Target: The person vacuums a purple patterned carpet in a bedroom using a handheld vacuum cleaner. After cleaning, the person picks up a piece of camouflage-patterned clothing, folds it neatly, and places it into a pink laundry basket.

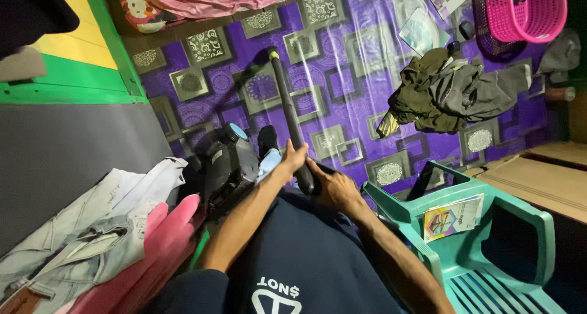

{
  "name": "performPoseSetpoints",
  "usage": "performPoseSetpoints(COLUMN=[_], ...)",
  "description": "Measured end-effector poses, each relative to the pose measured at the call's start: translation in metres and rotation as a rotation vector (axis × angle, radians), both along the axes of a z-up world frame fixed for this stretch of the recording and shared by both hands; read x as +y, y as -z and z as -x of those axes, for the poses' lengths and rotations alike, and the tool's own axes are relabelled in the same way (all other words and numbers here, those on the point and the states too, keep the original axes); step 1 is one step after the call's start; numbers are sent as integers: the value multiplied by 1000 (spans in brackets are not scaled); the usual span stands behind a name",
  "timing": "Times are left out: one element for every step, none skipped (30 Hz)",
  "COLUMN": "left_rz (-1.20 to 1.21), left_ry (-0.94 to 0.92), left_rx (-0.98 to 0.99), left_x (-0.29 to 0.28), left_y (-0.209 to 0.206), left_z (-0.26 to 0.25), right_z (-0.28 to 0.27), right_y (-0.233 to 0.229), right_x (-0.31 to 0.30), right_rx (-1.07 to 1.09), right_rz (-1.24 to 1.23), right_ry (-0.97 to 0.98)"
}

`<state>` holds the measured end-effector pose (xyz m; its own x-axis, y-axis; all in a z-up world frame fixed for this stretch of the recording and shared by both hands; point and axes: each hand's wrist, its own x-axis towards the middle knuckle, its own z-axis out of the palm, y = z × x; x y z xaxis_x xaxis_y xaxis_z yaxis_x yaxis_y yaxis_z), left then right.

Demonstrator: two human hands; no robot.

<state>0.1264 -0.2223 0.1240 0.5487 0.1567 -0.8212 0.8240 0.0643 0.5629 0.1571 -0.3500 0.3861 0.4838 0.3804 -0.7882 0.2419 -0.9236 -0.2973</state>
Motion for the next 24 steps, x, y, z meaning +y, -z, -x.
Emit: performPoseSetpoints(left_rz=[-30,-9,11,31,8,-15,-39,-51,-65,-78,-86,-95,-102,-99,-99,-100,-87,-74,-67,-55,-42,-29,-21,-13], left_ry=[54,79,104,130,159,188,217,232,248,264,264,264,265,253,237,222,212,202,186,193,201,210,200,191], left_rx=[33,28,25,21,8,-6,-21,-15,-10,-4,3,9,18,9,-2,-13,-26,-38,-52,-38,-25,-11,-19,-27], left_x=[-6,-11,-17,-19,-18,-16,-15,-13,-10,-5,-1,3,6,10,15,20,24,28,35,42,48,53,57,62], left_y=[-11,-20,-30,-36,-40,-42,-43,-44,-45,-46,-47,-47,-46,-44,-41,-35,-28,-19,-10,-1,7,15,21,27], left_z=[5,11,18,21,22,22,22,19,15,11,5,-1,-6,-12,-18,-26,-33,-42,-51,-59,-69,-78,-88,-97], right_z=[8,18,28,35,39,43,44,44,43,42,36,31,27,24,19,13,7,0,-8,-16,-25,-34,-42,-50], right_y=[-1,-1,-2,-1,0,1,2,3,4,4,6,9,11,13,16,18,21,24,27,29,31,33,34,35], right_x=[-7,-14,-21,-24,-24,-24,-23,-21,-18,-15,-11,-6,-3,0,6,12,16,21,28,33,36,40,43,47], right_rx=[-1,-44,-85,-127,-127,-128,-130,-118,-106,-93,-85,-76,-66,-71,-79,-87,-117,-147,-178,-178,-180,-182,-184,-186], right_rz=[-7,-74,-140,-206,-196,-185,-175,-160,-147,-133,-137,-142,-145,-134,-126,-117,-122,-126,-136,-139,-140,-140,-147,-155], right_ry=[7,45,82,120,133,147,159,173,187,201,205,210,215,226,234,242,243,244,238,232,227,223,230,238])
